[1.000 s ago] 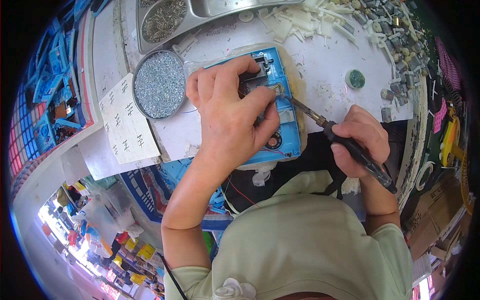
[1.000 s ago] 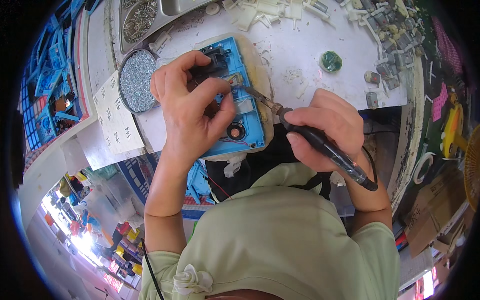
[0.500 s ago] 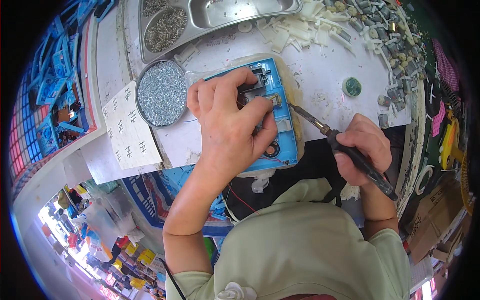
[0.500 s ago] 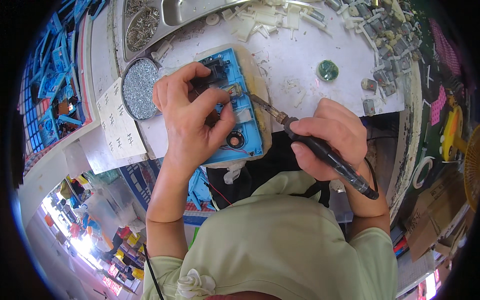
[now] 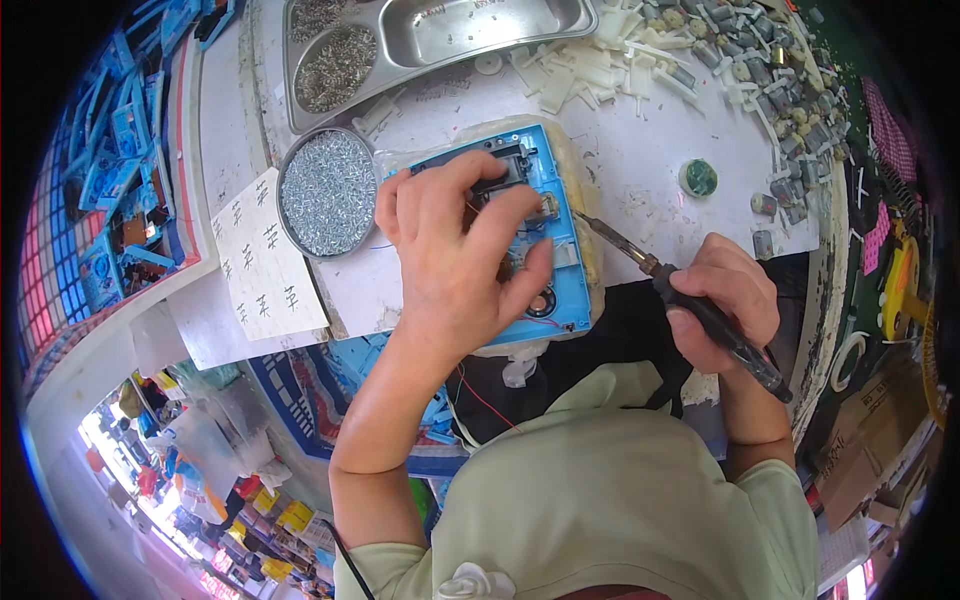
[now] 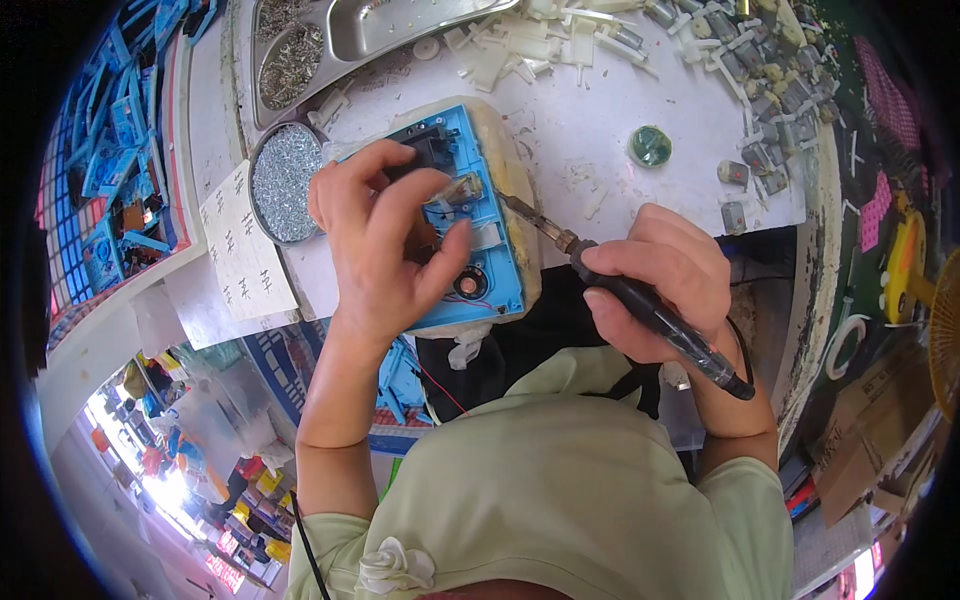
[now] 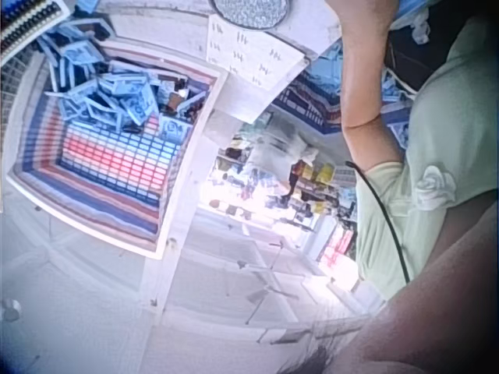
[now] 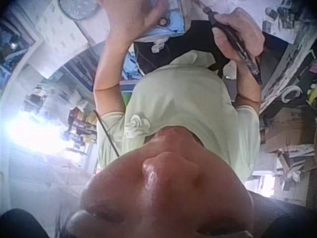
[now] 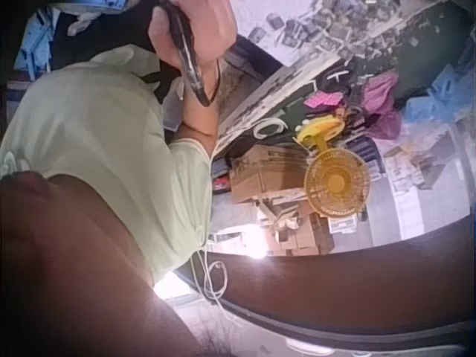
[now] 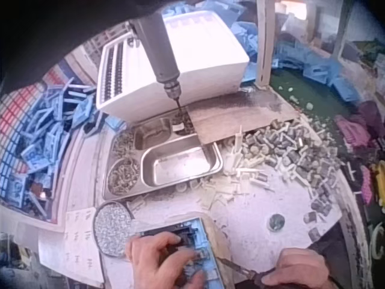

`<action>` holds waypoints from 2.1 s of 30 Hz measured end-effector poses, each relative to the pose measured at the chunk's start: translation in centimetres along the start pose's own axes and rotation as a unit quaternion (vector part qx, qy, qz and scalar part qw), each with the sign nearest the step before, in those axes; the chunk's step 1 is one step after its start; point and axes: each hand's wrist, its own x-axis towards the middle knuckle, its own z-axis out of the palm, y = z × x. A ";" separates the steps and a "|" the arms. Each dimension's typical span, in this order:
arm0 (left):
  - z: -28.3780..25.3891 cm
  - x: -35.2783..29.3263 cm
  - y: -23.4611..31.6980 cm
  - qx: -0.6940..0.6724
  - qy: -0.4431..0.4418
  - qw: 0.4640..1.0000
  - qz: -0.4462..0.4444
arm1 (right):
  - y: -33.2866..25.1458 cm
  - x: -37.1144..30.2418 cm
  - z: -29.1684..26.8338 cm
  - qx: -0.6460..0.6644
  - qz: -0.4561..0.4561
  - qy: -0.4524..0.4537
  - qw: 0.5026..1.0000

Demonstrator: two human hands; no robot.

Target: Assembling a toy or small electronic device using an electric screwdriver to open the case and a soldering iron to connect wires to a speaker and circuit board.

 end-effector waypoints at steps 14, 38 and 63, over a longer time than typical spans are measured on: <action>-4.9 -1.5 -2.4 0.043 -0.005 0.999 -0.022 | 0.0 1.3 0.8 0.019 0.004 0.023 1.000; -1.6 -2.3 -1.5 -0.366 0.021 0.894 -0.257 | -0.4 9.1 10.1 0.092 0.121 0.012 0.988; -1.5 -1.9 -1.4 -0.283 0.047 0.937 -0.202 | -0.3 7.7 9.4 0.063 0.076 -0.006 0.995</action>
